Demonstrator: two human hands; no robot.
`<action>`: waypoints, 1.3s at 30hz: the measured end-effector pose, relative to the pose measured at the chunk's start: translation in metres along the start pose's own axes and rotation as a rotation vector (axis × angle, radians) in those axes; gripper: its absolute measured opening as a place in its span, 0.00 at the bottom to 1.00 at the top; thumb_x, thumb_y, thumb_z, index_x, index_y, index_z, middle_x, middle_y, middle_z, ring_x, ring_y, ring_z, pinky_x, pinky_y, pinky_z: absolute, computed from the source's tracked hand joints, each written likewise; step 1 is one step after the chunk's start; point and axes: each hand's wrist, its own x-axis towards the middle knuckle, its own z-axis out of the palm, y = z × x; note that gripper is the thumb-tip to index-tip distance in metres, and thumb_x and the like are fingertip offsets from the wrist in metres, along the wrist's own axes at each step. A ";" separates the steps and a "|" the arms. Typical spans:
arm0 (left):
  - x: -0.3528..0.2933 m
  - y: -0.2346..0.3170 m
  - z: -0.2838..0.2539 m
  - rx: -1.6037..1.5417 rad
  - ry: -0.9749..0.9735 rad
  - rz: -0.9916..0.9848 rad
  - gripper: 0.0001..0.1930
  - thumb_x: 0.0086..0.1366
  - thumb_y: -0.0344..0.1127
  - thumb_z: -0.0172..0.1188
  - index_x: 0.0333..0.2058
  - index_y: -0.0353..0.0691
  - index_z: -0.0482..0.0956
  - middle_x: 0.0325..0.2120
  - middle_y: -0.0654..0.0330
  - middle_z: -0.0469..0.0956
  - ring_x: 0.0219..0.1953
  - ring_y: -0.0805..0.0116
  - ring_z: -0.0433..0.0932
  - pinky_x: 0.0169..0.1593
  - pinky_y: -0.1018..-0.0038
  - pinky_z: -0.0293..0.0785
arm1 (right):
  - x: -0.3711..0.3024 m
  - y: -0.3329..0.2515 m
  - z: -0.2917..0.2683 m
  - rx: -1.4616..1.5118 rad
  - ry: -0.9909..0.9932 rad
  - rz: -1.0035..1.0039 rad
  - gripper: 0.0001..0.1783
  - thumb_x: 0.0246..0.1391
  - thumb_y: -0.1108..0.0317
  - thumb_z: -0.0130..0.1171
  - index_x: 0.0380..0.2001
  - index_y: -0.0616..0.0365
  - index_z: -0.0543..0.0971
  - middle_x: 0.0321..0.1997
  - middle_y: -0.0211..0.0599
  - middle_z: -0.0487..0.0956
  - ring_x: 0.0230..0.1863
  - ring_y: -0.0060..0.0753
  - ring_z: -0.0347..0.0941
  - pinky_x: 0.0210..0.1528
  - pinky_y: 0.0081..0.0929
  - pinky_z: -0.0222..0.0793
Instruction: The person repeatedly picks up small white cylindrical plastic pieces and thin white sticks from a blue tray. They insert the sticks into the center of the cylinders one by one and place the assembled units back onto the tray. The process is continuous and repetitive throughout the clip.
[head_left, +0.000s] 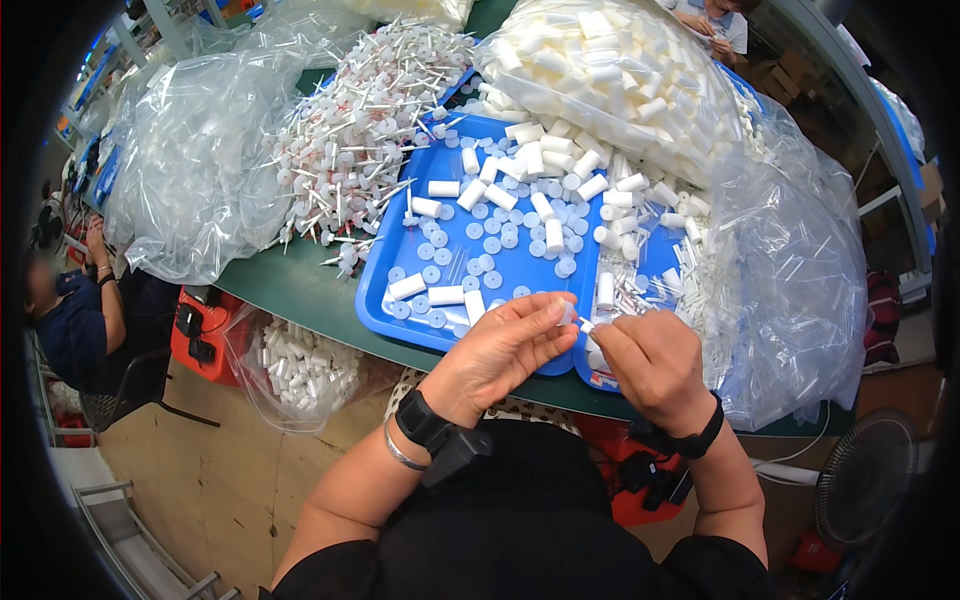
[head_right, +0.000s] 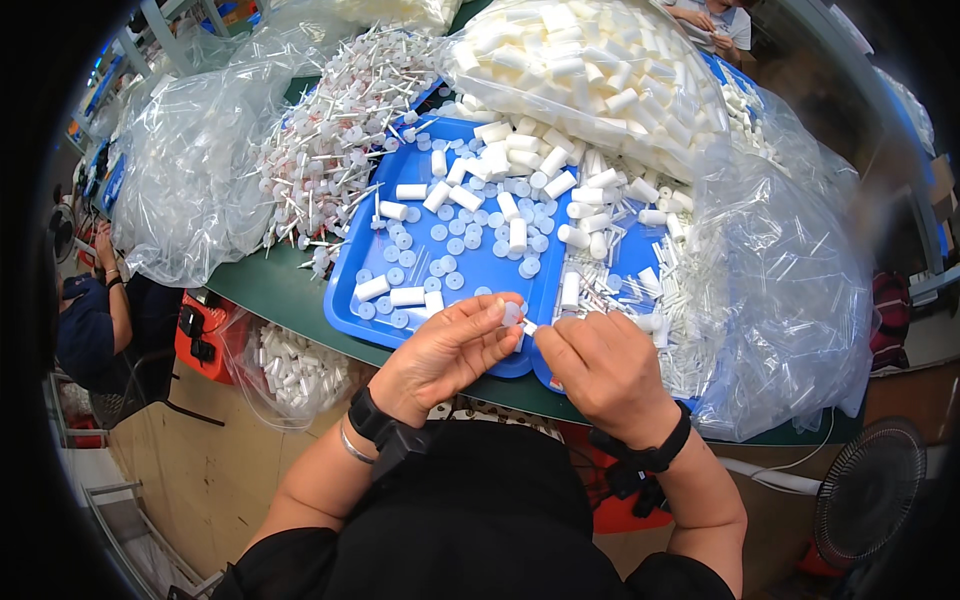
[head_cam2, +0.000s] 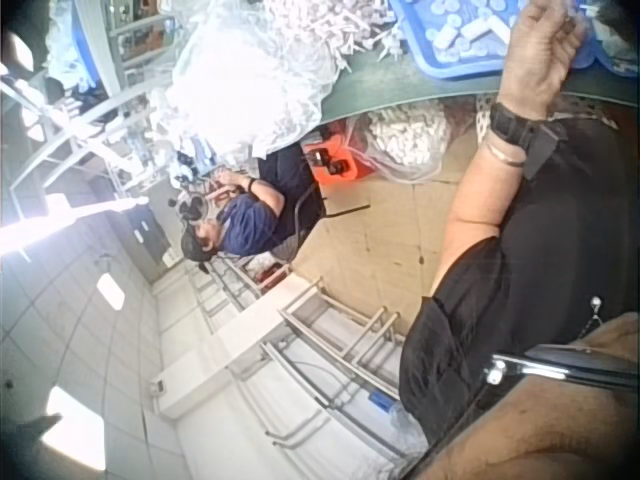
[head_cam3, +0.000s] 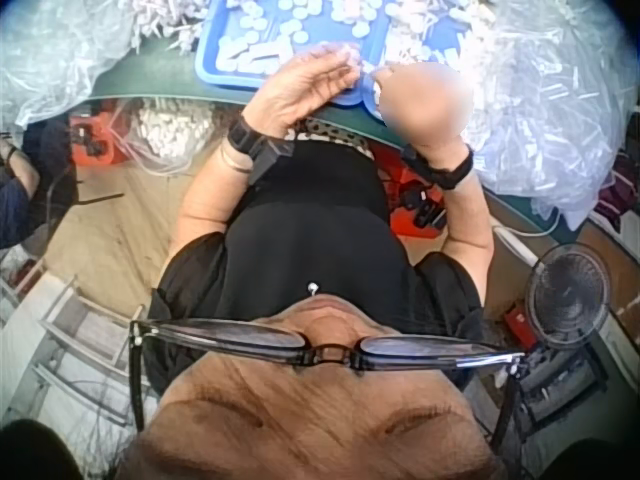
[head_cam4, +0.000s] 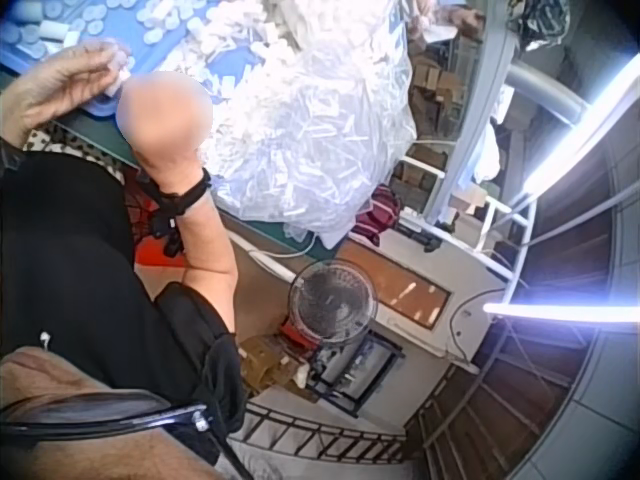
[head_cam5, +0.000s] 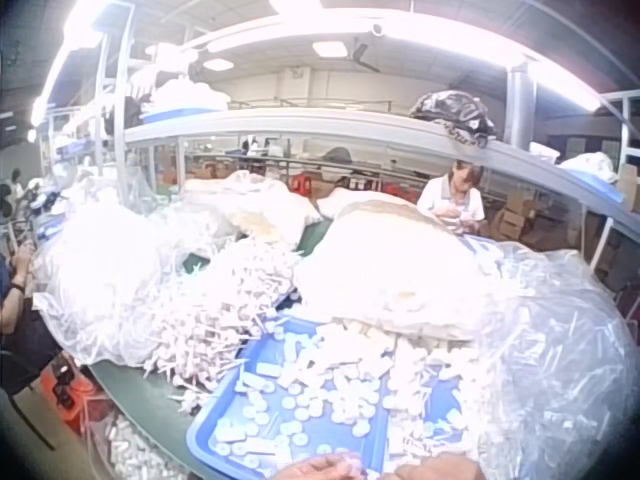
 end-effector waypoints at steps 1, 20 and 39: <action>0.000 -0.002 0.002 0.008 -0.008 -0.016 0.17 0.69 0.34 0.60 0.52 0.31 0.74 0.39 0.62 0.78 0.42 0.73 0.79 0.50 0.79 0.79 | -0.001 0.000 0.003 0.030 0.028 0.051 0.13 0.44 0.75 0.63 0.37 0.61 0.79 0.27 0.32 0.76 0.25 0.35 0.72 0.27 0.30 0.67; -0.001 -0.012 0.002 0.164 0.035 0.054 0.18 0.70 0.38 0.58 0.52 0.32 0.75 0.34 0.63 0.79 0.34 0.77 0.78 0.41 0.80 0.78 | -0.003 -0.007 0.017 0.813 -0.131 0.751 0.08 0.61 0.68 0.59 0.34 0.62 0.81 0.22 0.44 0.79 0.23 0.35 0.79 0.26 0.28 0.71; -0.003 -0.008 0.003 0.126 0.111 0.112 0.14 0.70 0.44 0.58 0.45 0.39 0.77 0.38 0.59 0.79 0.43 0.67 0.82 0.49 0.72 0.79 | -0.015 0.134 0.072 -0.184 -0.454 0.645 0.06 0.45 0.68 0.60 0.20 0.59 0.78 0.24 0.49 0.79 0.31 0.56 0.76 0.34 0.47 0.70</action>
